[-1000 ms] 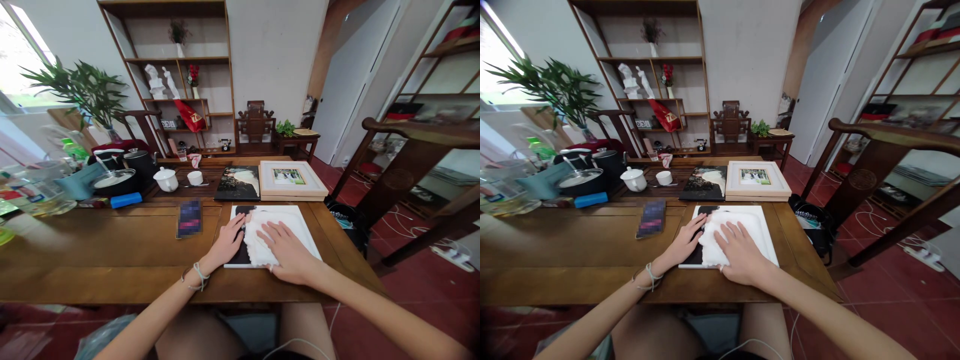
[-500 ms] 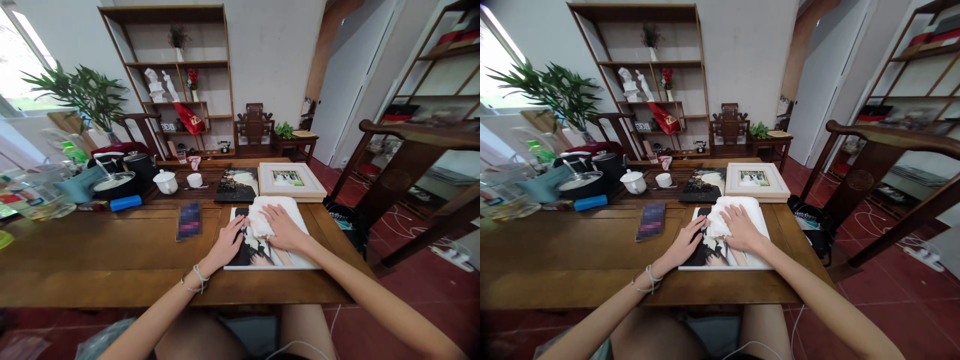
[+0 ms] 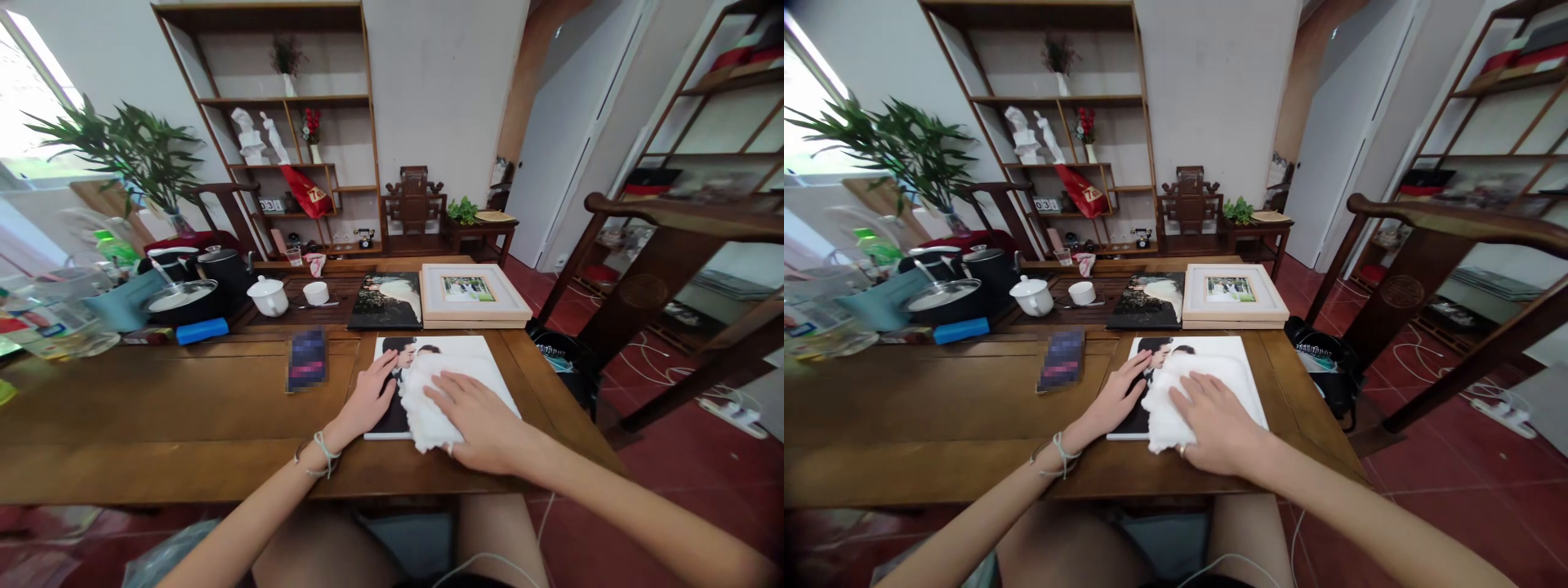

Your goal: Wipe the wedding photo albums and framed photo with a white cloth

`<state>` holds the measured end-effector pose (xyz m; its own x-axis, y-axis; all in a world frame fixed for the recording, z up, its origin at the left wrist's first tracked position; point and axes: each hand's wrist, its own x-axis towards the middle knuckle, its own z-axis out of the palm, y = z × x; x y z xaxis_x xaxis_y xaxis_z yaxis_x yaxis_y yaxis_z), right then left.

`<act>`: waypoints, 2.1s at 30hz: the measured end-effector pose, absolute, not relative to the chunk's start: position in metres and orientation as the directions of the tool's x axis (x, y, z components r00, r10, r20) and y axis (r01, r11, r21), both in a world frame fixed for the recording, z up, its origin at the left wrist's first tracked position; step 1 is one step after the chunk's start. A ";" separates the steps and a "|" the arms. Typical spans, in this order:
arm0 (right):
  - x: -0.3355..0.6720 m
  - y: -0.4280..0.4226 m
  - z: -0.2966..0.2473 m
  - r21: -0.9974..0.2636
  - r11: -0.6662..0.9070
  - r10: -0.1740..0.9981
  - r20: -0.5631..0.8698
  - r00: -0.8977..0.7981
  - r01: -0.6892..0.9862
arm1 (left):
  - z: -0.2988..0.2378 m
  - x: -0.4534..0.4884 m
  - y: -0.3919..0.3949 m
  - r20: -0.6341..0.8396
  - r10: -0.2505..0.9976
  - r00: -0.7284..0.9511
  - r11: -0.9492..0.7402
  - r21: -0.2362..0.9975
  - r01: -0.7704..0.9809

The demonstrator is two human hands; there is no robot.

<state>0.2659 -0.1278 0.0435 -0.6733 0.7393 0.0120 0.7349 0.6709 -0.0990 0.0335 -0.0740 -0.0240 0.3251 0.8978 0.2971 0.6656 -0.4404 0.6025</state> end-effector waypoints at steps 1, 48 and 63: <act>0.269 -0.117 0.042 -0.101 0.661 0.748 0.023 -0.663 0.743 | -0.024 0.034 -0.074 0.297 0.898 0.324 -0.440 0.603 0.666; 0.295 -0.106 0.040 -0.127 0.539 0.841 0.023 -0.541 0.833 | -0.022 0.033 -0.074 0.277 0.906 0.320 -0.423 0.602 0.677; 0.295 -0.074 0.033 -0.146 0.520 0.854 0.062 -0.517 0.842 | -0.023 0.032 -0.075 0.280 0.904 0.323 -0.427 0.607 0.670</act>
